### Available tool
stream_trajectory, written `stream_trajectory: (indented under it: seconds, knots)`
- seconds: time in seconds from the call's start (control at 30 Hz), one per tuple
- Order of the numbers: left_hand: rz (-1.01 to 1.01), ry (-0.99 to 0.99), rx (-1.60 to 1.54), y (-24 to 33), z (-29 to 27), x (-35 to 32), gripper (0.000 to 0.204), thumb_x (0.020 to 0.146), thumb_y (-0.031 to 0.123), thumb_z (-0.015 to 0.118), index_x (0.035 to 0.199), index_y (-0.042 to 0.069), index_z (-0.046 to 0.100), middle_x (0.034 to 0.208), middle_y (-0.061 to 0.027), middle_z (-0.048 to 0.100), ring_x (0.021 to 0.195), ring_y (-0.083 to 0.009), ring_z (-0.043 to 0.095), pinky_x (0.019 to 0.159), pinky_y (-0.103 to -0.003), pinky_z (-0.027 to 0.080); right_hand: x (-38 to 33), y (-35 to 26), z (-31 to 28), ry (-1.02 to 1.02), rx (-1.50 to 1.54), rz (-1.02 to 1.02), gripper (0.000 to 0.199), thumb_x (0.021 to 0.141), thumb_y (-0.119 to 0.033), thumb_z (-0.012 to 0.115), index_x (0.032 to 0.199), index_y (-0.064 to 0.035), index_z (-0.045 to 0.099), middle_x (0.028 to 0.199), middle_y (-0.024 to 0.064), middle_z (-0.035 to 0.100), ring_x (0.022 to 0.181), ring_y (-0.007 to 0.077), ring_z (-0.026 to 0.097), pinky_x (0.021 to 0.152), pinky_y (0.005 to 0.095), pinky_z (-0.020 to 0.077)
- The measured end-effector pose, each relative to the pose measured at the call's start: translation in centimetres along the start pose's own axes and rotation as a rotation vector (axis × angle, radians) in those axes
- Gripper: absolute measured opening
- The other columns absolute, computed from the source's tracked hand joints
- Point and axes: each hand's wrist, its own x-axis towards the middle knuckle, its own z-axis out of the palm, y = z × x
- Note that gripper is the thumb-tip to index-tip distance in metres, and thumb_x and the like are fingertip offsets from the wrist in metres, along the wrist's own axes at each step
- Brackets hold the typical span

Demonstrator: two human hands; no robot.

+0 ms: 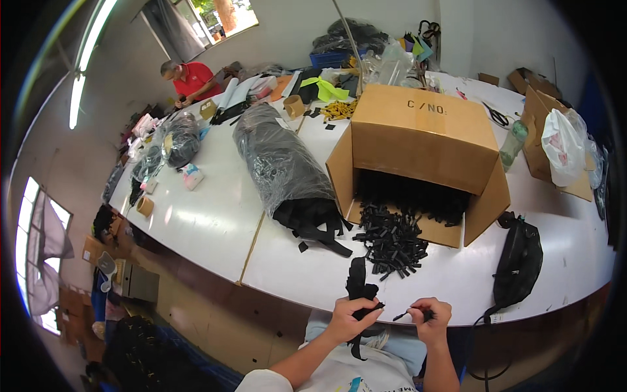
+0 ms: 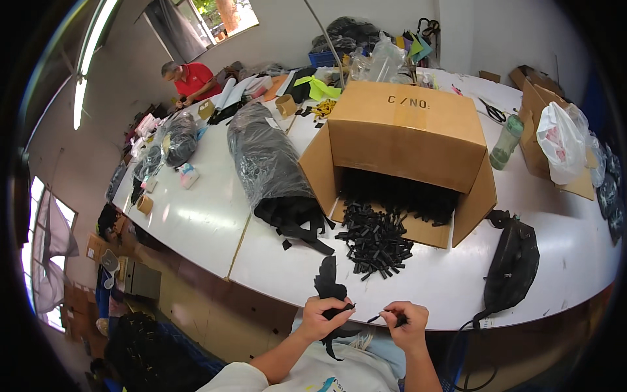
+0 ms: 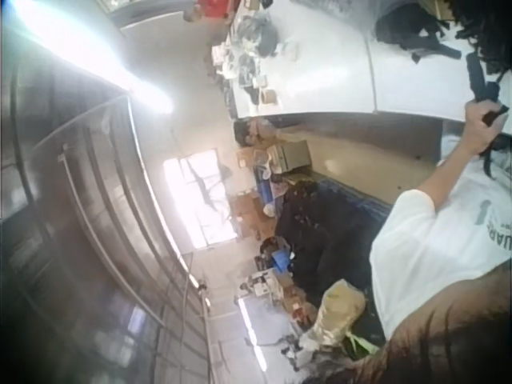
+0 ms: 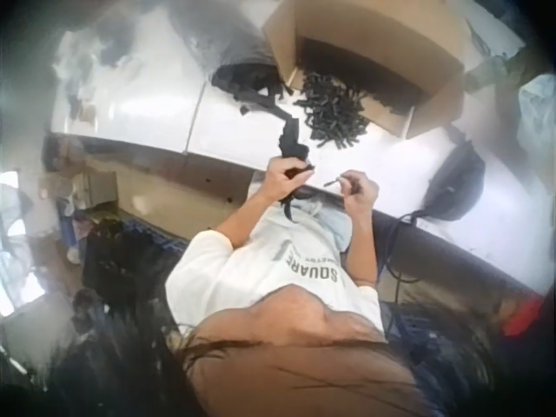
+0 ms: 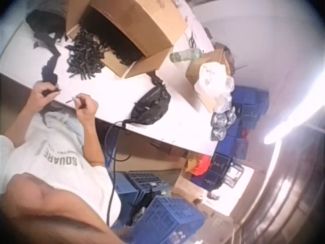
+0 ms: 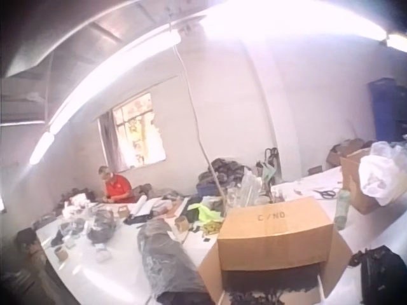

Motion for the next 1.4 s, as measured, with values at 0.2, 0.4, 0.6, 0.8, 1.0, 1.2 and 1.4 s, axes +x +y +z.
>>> stream_trajectory:
  seconds: [0.2,0.4,0.6,0.8,1.0,1.2,1.4]
  knots:
    - [0.059,-0.001,0.016,0.6,0.6,-0.7,0.011,0.073,0.004,0.07,0.081,-0.002,0.065,0.073,-0.008,0.066,0.062,-0.0117,0.063,0.059,-0.022,0.048,-0.5,-0.4,-1.3,0.075,-0.074,-0.127,0.015,0.074,-0.01,0.071,0.071,-0.0031,0.058,0.06,0.0051,0.056,0.046,0.0115,0.046,0.043,0.0225,0.0356]
    - [0.068,-0.044,0.032,0.7,-0.4,-1.8,0.013,0.07,-0.005,0.069,0.082,-0.003,0.066,0.08,-0.0109,0.067,0.072,-0.0165,0.065,0.067,-0.025,0.051,-1.7,-2.2,-0.3,0.069,0.049,-0.127,0.015,0.077,-0.009,0.069,0.074,0.0006,0.058,0.069,0.009,0.065,0.046,0.0115,0.05,0.044,0.0211,0.0401]
    - [0.126,-0.075,0.12,0.7,-2.5,-3.2,0.021,0.071,-0.006,0.067,0.09,0.003,0.07,0.078,-0.0103,0.068,0.069,-0.0174,0.066,0.064,-0.023,0.052,-4.7,-3.6,3.3,-0.062,0.518,0.204,0.009,0.077,0.002,0.067,0.079,0.002,0.058,0.063,0.0061,0.063,0.051,0.0045,0.056,0.045,0.0149,0.0395]
    - [0.131,-0.07,0.108,1.1,-3.1,-4.1,0.019,0.068,-0.009,0.068,0.084,0.0,0.07,0.077,-0.011,0.069,0.07,-0.0168,0.067,0.066,-0.024,0.052,-6.4,-3.2,6.6,0.025,0.832,0.381,0.008,0.082,-0.002,0.063,0.084,0.0027,0.056,0.064,0.0087,0.06,0.049,0.0067,0.054,0.041,0.0157,0.036]
    - [0.181,-0.065,0.129,1.0,-3.3,-4.0,0.022,0.07,-0.003,0.07,0.091,0.004,0.069,0.078,-0.0105,0.068,0.06,-0.0198,0.066,0.055,-0.024,0.052,-5.5,-4.2,6.8,-0.034,0.961,0.524,0.01,0.089,-0.008,0.052,0.09,0.0025,0.053,0.065,0.0113,0.06,0.041,0.0042,0.042,0.035,0.0172,0.0253]
    - [0.233,-0.089,0.128,0.8,-3.5,-3.0,0.025,0.069,-0.004,0.07,0.092,0.004,0.068,0.077,-0.0097,0.068,0.059,-0.0202,0.065,0.053,-0.024,0.051,-4.9,-4.4,7.2,-0.024,0.973,0.542,0.009,0.089,-0.006,0.052,0.09,0.0019,0.049,0.065,0.0119,0.061,0.042,0.0037,0.042,0.034,0.0164,0.0273]
    - [0.258,-0.096,0.127,0.2,-3.1,-2.8,0.021,0.067,-0.005,0.07,0.086,0.003,0.068,0.075,-0.009,0.066,0.06,-0.02,0.064,0.052,-0.025,0.051,-4.8,-4.1,7.1,-0.024,0.899,0.555,0.008,0.088,-0.005,0.054,0.088,0.0012,0.049,0.066,0.0114,0.061,0.044,0.0038,0.045,0.035,0.0158,0.03]
